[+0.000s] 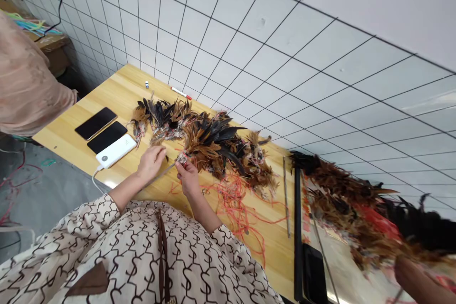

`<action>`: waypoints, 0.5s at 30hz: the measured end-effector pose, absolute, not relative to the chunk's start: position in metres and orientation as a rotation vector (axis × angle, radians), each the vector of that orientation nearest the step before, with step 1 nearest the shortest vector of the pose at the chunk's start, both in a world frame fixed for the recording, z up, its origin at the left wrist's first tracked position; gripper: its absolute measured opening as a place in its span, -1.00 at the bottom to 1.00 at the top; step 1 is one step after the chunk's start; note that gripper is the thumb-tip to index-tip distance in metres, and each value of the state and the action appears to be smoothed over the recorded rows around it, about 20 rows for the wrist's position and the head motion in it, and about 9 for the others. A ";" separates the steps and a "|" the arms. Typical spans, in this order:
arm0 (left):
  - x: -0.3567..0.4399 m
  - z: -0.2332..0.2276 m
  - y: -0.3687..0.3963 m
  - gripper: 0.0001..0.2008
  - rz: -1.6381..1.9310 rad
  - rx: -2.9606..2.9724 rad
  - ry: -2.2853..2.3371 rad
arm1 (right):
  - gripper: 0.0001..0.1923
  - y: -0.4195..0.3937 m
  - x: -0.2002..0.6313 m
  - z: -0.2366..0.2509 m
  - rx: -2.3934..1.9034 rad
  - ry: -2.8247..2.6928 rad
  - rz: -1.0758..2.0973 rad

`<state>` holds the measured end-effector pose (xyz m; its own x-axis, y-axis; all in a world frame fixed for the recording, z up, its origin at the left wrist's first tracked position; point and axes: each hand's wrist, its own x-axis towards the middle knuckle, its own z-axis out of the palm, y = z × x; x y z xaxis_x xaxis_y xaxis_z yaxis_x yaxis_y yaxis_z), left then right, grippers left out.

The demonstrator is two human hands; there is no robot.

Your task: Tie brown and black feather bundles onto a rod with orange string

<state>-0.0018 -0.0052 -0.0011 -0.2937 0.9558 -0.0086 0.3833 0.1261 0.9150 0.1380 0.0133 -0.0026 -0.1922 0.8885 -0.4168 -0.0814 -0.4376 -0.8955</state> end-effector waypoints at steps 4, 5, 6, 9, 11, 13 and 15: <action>0.015 0.005 -0.010 -0.75 1.100 1.107 1.485 | -0.61 0.011 0.136 -0.002 -1.316 -1.108 1.739; 0.018 0.006 -0.010 -0.75 1.091 1.070 1.431 | -0.61 0.010 0.136 -0.001 -1.301 -1.149 1.735; 0.019 0.007 -0.010 -0.75 1.084 1.027 1.393 | -0.62 0.010 0.136 0.001 -1.280 -1.190 1.734; 0.015 0.009 -0.009 -0.74 1.101 0.858 1.366 | -0.65 0.011 0.137 0.005 -1.218 -1.289 1.791; 0.007 0.011 -0.008 -0.70 1.130 0.758 1.379 | -0.63 0.014 0.140 0.003 -1.213 -1.312 1.864; -0.004 0.014 -0.007 -0.64 1.170 0.690 1.388 | -0.58 0.021 0.143 -0.003 -1.259 -1.284 1.897; -0.016 0.018 -0.009 -0.59 1.230 0.627 1.400 | -0.55 0.031 0.145 -0.012 -1.348 -1.265 1.848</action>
<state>-0.0160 -0.0091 0.0182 -0.2440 0.8918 -0.3811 -0.2632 0.3173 0.9111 0.1452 0.0310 -0.0125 -0.3679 0.8215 -0.4357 0.1089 -0.4272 -0.8976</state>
